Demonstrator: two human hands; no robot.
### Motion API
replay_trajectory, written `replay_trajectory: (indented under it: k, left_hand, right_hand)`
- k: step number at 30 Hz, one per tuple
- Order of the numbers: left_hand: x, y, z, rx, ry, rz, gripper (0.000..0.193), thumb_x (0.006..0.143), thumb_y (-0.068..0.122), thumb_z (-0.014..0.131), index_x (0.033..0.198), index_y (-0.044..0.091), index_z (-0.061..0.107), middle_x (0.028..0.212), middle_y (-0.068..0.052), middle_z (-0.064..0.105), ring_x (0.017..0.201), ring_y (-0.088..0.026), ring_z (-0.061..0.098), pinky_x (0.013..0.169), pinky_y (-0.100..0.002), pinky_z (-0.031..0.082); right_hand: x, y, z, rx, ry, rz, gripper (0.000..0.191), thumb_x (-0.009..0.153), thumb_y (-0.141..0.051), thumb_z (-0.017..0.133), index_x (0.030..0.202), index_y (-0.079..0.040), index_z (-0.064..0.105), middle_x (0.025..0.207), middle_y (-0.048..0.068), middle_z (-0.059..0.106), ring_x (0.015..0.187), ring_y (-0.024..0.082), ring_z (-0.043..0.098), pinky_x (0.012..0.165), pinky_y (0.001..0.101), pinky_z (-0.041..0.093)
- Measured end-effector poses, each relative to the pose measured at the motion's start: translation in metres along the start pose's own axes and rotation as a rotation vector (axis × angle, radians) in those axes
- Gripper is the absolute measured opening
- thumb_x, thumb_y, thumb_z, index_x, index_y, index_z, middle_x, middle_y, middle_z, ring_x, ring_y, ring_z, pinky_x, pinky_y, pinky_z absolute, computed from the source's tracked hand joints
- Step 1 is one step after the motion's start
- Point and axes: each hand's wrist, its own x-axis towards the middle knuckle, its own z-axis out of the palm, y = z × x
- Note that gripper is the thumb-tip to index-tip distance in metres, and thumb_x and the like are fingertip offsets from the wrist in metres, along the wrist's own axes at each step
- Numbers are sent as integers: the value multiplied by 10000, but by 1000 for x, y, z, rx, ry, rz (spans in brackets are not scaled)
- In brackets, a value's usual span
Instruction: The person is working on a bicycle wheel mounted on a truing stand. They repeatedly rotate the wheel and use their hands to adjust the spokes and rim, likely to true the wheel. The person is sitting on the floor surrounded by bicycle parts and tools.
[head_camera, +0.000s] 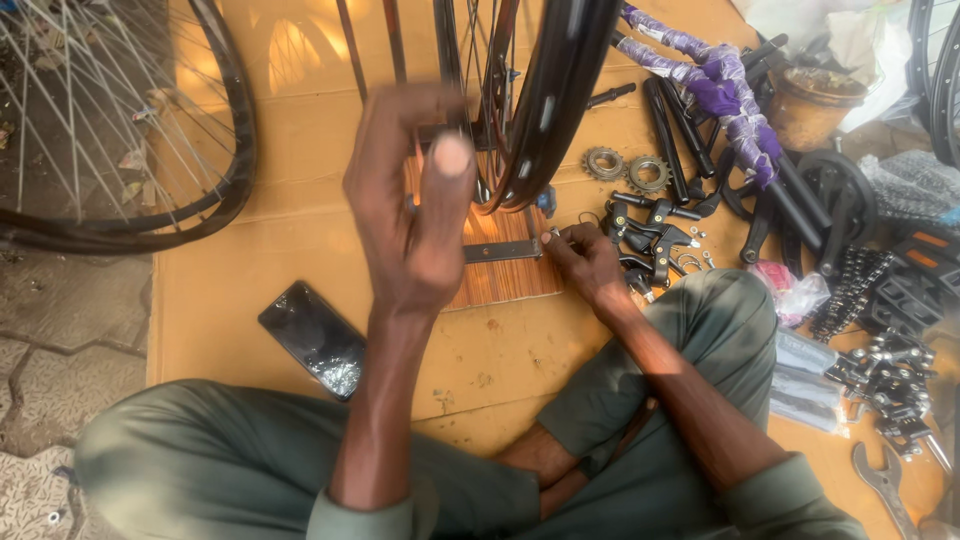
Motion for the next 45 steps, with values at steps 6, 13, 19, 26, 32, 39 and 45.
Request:
replay_trajectory:
  k: [6,13,19,26,32,39,45]
  left_hand:
    - [31,4,8,-75,-112,-28,348,1178,266,501,1364,-26,467,1225,-168,514,1110,-267,496,1016,-316,396]
    - [12,-35,-1,50,-211,69,687,1150,525,252,1059,15,703,1051,-67,705,1083,-264,660,1139,-402,328]
    - [-25,-83,-9,206,-115,-306,848,1113,602,219,922,-9,775,1031,-165,765,1081,-307,675,1020,-473,483]
    - [-43,-82,-22,147,60,-488,762,1077,582,244,1098,-8,726,1055,-170,747,1000,-278,709,732,-367,627]
    - [-53,-83,-26,146,73,-424,679,1123,490,286,1159,-40,708,1079,-189,743,998,-273,694,926,-414,550]
    - [-58,-83,-32,183,111,-408,580,1132,413,344,1250,-73,640,1169,-210,706,1115,-298,674,1000,-425,503]
    - [-13,-83,-34,440,127,-316,543,1095,419,381,1345,-27,564,1309,-233,586,1301,-346,541,1162,-516,374]
  right_hand:
    - [-1,-12,2,-81,35,-144,388,931,-351,744,864,30,705,818,83,589,720,146,543,632,317,443]
    - [-7,-34,1,-130,34,-181,347,900,-320,769,938,22,729,881,123,641,739,176,612,657,329,485]
    - [-8,-36,0,-180,29,-195,334,916,-297,779,891,32,728,888,151,656,762,199,619,668,344,489]
    - [-5,-22,3,-192,27,-296,246,909,-216,760,947,22,713,955,152,651,784,216,661,688,356,534]
    - [-11,-2,0,-323,-176,-567,289,885,-266,781,946,6,703,1089,153,648,898,292,652,750,410,551]
    - [-32,14,13,-644,-567,-1003,283,796,-272,810,978,-67,740,1116,156,661,1060,355,596,890,505,451]
    - [-9,10,-12,-368,-92,-836,183,902,-249,729,1015,-105,727,1118,126,700,1003,276,684,812,366,571]
